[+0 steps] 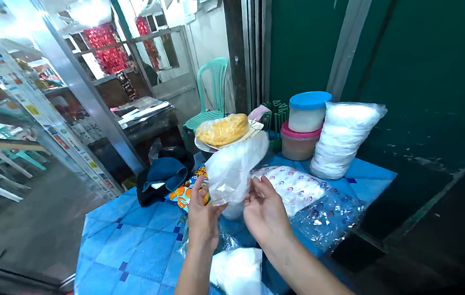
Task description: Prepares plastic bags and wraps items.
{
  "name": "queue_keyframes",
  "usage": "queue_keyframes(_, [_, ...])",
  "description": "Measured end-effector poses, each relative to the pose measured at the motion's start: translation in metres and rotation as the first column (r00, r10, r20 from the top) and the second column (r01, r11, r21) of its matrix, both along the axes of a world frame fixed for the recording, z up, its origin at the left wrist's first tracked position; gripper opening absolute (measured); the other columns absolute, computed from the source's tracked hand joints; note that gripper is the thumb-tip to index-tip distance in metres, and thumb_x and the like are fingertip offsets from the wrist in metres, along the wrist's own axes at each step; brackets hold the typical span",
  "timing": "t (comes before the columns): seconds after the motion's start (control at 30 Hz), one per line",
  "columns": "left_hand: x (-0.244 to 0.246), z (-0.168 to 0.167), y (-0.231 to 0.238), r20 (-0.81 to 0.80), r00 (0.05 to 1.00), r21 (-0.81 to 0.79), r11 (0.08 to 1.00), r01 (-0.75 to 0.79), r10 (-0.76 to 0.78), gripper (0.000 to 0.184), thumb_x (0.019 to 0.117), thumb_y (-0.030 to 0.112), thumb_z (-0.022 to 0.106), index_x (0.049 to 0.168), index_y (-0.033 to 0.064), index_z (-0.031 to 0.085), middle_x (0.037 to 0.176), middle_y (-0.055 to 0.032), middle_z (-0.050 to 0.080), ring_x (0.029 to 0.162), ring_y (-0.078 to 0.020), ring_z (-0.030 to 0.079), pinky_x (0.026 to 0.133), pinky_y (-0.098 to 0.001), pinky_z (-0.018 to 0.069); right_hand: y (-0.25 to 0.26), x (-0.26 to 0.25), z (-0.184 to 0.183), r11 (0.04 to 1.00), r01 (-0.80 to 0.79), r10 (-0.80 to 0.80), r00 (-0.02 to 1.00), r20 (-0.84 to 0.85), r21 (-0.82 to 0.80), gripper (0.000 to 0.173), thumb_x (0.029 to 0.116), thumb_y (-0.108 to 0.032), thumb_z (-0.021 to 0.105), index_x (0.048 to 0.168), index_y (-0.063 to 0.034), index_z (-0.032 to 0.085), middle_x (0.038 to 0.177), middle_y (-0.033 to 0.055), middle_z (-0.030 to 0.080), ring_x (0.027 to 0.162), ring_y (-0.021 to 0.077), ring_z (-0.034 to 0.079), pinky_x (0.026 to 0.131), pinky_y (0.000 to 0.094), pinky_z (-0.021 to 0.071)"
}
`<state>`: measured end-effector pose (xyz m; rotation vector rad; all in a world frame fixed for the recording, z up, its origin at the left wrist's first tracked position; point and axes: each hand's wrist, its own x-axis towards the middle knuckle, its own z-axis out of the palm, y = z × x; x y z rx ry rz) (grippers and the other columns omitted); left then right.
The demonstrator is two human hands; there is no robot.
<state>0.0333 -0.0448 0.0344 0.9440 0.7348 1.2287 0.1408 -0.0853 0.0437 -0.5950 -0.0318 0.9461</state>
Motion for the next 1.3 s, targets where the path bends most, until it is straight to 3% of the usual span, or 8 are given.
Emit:
queue_keyframes(0.13, [0.001, 0.002, 0.001, -0.080, 0.997, 0.060, 0.998, -0.006, 0.011, 0.073, 0.0875, -0.011, 0.068, 0.150, 0.0223, 0.048, 0.128, -0.0106, 0.063, 0.099, -0.0230, 0.068, 0.083, -0.0397, 0.0596, 0.001, -0.004, 0.000, 0.999, 0.002, 0.002, 0.995, 0.098, -0.048, 0.054, 0.0941, -0.001, 0.056, 0.144, -0.0157, 0.039, 0.100, 0.0031, 0.054, 0.082, 0.0121, 0.057, 0.072, 0.0286, 0.0495])
queue_keyframes(0.23, [-0.002, 0.002, 0.003, -0.203, 0.979, 0.129, 0.992, 0.012, 0.015, 0.073, 0.0875, -0.006, 0.068, 0.150, 0.0235, 0.047, 0.130, -0.0101, 0.062, 0.097, -0.0239, 0.068, 0.080, -0.0405, 0.0605, 0.006, -0.003, -0.019, 0.999, 0.018, -0.001, 0.944, 0.329, -0.050, 0.061, 0.0874, 0.002, 0.059, 0.143, -0.0159, 0.042, 0.112, 0.0051, 0.056, 0.090, 0.0142, 0.059, 0.077, 0.0330, 0.0512])
queue_keyframes(0.5, [-0.008, -0.003, 0.018, -0.497, 0.867, 0.213, 0.970, 0.114, 0.007, 0.070, 0.0860, -0.005, 0.070, 0.148, 0.0244, 0.053, 0.137, -0.0101, 0.056, 0.087, -0.0235, 0.067, 0.071, -0.0396, 0.0602, 0.012, 0.021, -0.053, 0.994, -0.110, 0.104, 0.782, 0.614, -0.029, 0.029, 0.0947, -0.002, 0.061, 0.121, -0.0134, 0.057, 0.106, 0.0035, 0.063, 0.090, 0.0125, 0.061, 0.079, 0.0334, 0.0532])
queue_keyframes(0.63, [-0.030, 0.016, 0.042, -0.683, 0.730, 0.295, 0.908, 0.297, -0.017, 0.076, 0.0848, 0.012, 0.079, 0.152, 0.0223, 0.045, 0.151, -0.0078, 0.046, 0.117, -0.0264, 0.060, 0.088, -0.0481, 0.0555, 0.012, 0.044, -0.039, 0.980, -0.196, 0.150, 0.591, 0.793, -0.039, 0.044, 0.0940, -0.019, 0.064, 0.137, -0.0168, 0.054, 0.133, 0.0049, 0.057, 0.113, 0.0205, 0.058, 0.087, 0.0433, 0.0520])
queue_keyframes(0.77, [-0.025, 0.044, 0.037, -0.524, 0.852, 0.454, 0.850, 0.266, 0.014, 0.085, 0.0882, 0.022, 0.079, 0.159, 0.0298, 0.033, 0.152, -0.0039, 0.050, 0.127, -0.0252, 0.059, 0.098, -0.0464, 0.0549, 0.021, 0.044, -0.004, 0.974, -0.216, 0.030, 0.421, 0.906, 0.068, 0.066, 0.1001, -0.035, 0.059, 0.159, -0.0234, 0.032, 0.154, 0.0037, 0.046, 0.133, 0.0201, 0.051, 0.103, 0.0470, 0.0488])
queue_keyframes(0.9, [-0.013, 0.025, 0.045, -0.459, 0.888, 0.501, 0.835, 0.226, 0.035, 0.051, 0.0904, 0.024, 0.078, 0.138, 0.0187, 0.061, 0.121, -0.0043, 0.070, 0.103, -0.0187, 0.069, 0.087, -0.0387, 0.0601, 0.033, 0.031, -0.002, 0.988, -0.154, 0.081, 0.320, 0.944, -0.033, 0.047, 0.1028, -0.040, 0.059, 0.141, -0.0134, 0.053, 0.119, 0.0040, 0.068, 0.103, 0.0108, 0.067, 0.092, 0.0371, 0.0573])
queue_keyframes(1.07, [-0.016, -0.003, 0.054, -0.427, 0.904, 0.454, 0.869, 0.199, 0.016, 0.057, 0.0849, 0.024, 0.083, 0.137, 0.0123, 0.062, 0.122, -0.0066, 0.071, 0.110, -0.0208, 0.070, 0.094, -0.0394, 0.0596, 0.052, 0.041, -0.037, 0.971, -0.235, 0.096, 0.249, 0.964, -0.036, 0.078, 0.0984, -0.057, 0.057, 0.158, -0.0166, 0.029, 0.148, 0.0083, 0.052, 0.131, 0.0163, 0.055, 0.109, 0.0455, 0.0486])
queue_keyframes(1.3, [-0.013, -0.035, 0.057, -0.445, 0.895, 0.427, 0.876, 0.225, -0.013, 0.063, 0.0847, 0.023, 0.083, 0.141, 0.0086, 0.058, 0.136, -0.0089, 0.062, 0.121, -0.0211, 0.064, 0.104, -0.0403, 0.0557, 0.059, 0.056, -0.062, 0.970, -0.227, 0.128, 0.155, 0.980, -0.090, 0.091, 0.0859, -0.059, 0.072, 0.156, -0.0160, 0.033, 0.142, 0.0068, 0.056, 0.126, 0.0126, 0.058, 0.106, 0.0383, 0.0519])
